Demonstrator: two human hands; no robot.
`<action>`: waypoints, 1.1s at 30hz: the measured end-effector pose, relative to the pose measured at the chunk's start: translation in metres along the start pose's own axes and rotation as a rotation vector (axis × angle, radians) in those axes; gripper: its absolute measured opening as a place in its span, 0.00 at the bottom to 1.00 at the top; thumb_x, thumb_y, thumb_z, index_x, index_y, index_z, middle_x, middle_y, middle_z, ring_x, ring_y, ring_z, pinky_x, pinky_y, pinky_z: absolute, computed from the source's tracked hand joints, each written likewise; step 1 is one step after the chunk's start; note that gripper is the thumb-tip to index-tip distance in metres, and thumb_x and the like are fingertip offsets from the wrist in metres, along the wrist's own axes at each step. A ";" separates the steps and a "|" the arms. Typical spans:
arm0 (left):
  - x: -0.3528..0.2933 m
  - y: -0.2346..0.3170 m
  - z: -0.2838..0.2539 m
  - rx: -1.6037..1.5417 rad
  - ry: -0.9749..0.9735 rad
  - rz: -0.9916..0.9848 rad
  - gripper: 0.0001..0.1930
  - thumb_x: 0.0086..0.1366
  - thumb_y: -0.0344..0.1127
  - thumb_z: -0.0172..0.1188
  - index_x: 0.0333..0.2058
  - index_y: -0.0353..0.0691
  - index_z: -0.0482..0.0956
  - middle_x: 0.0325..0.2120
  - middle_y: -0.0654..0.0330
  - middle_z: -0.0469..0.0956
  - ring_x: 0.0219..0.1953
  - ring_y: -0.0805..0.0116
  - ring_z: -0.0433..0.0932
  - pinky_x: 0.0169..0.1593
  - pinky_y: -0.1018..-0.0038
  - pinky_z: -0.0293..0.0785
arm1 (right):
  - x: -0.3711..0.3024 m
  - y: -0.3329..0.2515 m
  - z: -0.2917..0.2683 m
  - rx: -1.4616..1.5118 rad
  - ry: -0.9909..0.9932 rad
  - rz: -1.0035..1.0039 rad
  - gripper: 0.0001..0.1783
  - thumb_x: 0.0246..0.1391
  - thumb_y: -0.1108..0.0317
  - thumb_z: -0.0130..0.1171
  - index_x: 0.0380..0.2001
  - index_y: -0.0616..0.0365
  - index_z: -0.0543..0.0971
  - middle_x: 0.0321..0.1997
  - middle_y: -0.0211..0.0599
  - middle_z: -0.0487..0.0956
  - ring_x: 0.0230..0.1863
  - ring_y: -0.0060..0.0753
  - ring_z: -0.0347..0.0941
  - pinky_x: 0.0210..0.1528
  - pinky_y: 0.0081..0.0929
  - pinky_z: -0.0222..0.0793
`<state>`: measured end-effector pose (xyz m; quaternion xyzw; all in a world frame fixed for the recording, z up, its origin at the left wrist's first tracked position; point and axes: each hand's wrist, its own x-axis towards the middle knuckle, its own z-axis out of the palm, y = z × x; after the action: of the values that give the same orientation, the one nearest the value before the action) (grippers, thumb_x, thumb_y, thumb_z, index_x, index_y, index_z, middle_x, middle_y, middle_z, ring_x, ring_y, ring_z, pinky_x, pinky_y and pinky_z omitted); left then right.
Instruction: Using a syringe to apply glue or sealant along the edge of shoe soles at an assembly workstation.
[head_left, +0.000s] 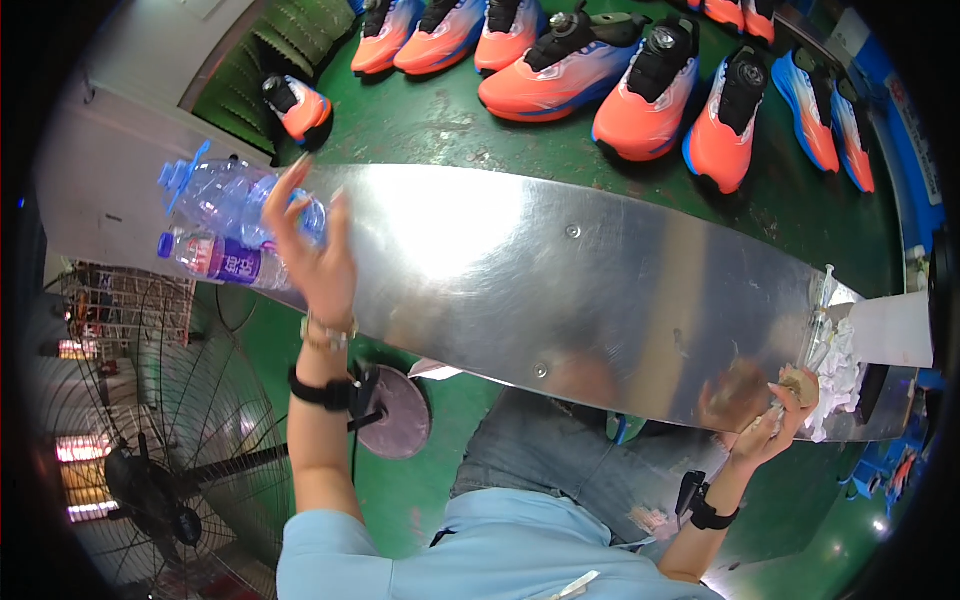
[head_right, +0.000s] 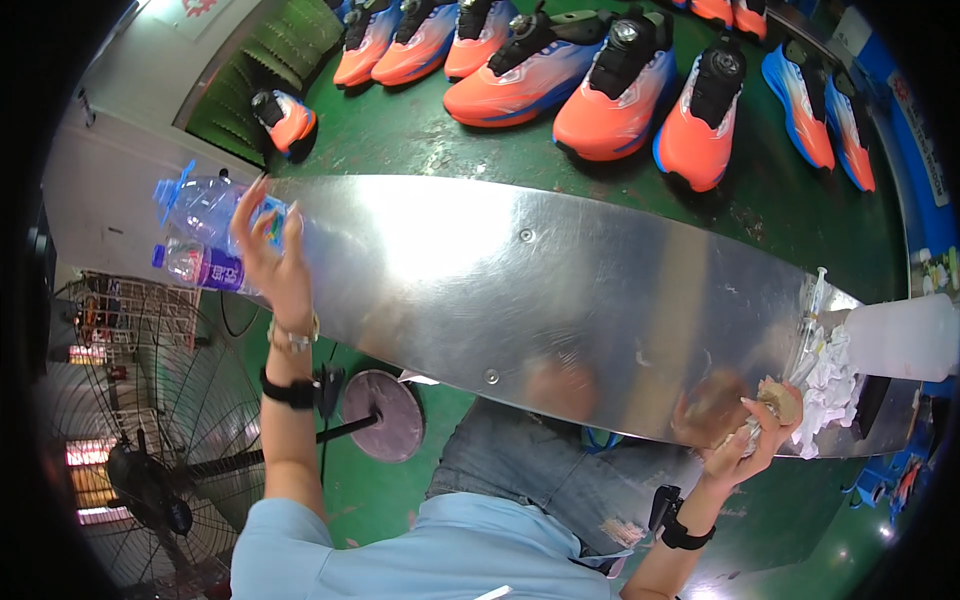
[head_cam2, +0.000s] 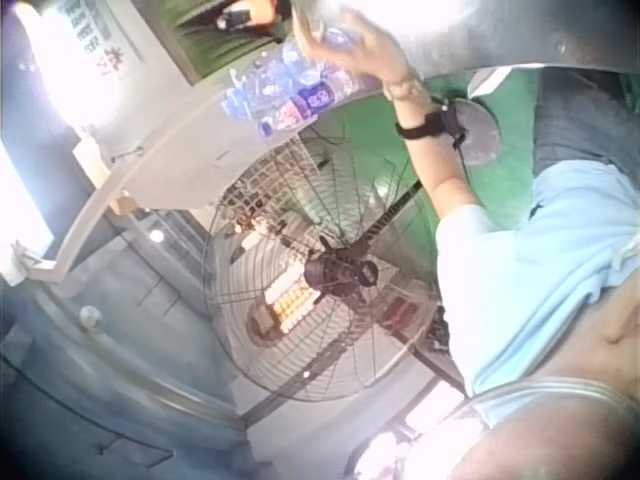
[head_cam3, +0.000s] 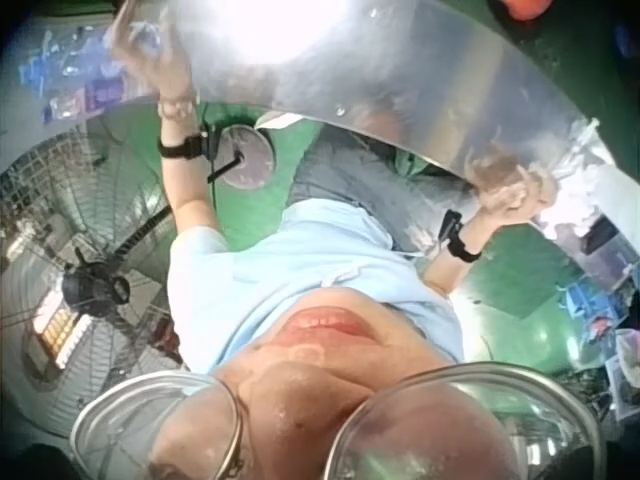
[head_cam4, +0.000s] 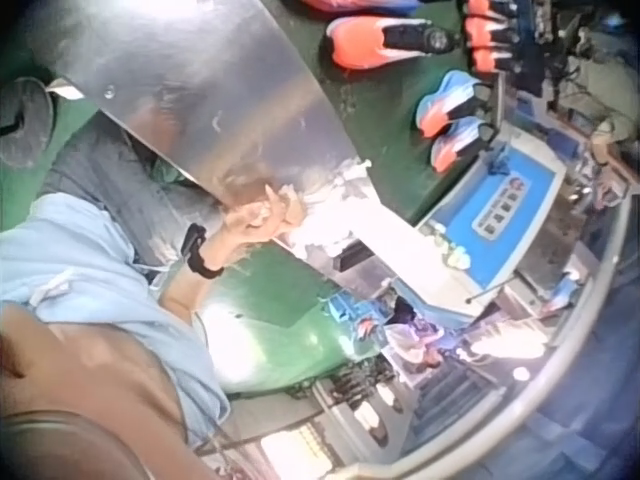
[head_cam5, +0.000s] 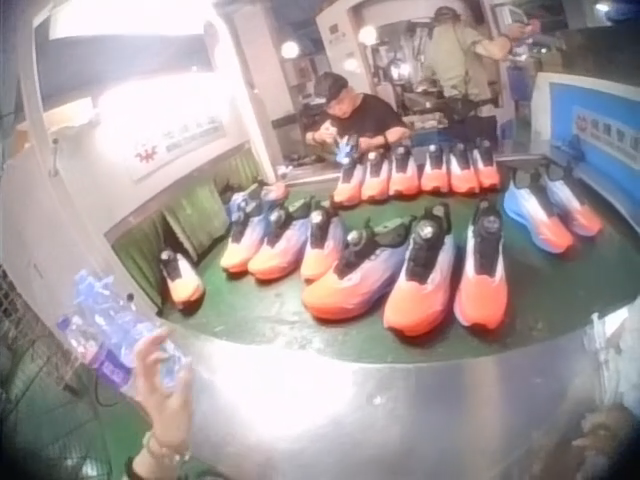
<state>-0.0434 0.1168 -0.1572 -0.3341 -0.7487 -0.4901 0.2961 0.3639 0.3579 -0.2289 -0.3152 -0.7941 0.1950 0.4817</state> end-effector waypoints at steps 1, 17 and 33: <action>0.022 0.003 0.030 0.053 -0.132 0.078 0.20 0.54 0.27 0.58 0.46 0.33 0.67 0.44 0.56 0.70 0.46 0.69 0.67 0.48 0.73 0.65 | 0.001 0.004 0.003 -0.014 -0.017 -0.009 0.18 0.49 0.58 0.44 0.28 0.63 0.73 0.47 0.58 0.64 0.49 0.52 0.61 0.47 0.42 0.62; 0.244 -0.350 0.231 0.392 -0.405 -0.404 0.37 0.50 0.47 0.63 0.52 0.28 0.60 0.46 0.49 0.69 0.40 0.62 0.72 0.44 0.73 0.70 | 0.005 -0.015 -0.001 -0.369 0.002 0.150 0.22 0.46 0.49 0.41 0.25 0.59 0.71 0.37 0.52 0.69 0.45 0.53 0.60 0.46 0.47 0.56; 0.174 -0.173 0.139 0.852 -0.345 -0.220 0.42 0.42 0.66 0.58 0.46 0.34 0.66 0.38 0.41 0.74 0.43 0.45 0.72 0.46 0.60 0.67 | 0.009 -0.013 -0.014 -0.048 0.174 0.116 0.14 0.37 0.60 0.55 0.26 0.58 0.77 0.43 0.55 0.66 0.44 0.45 0.64 0.44 0.35 0.62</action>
<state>-0.3011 0.2316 -0.1640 -0.1781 -0.9524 -0.1048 0.2243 0.3697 0.3549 -0.2089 -0.3877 -0.7341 0.1753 0.5292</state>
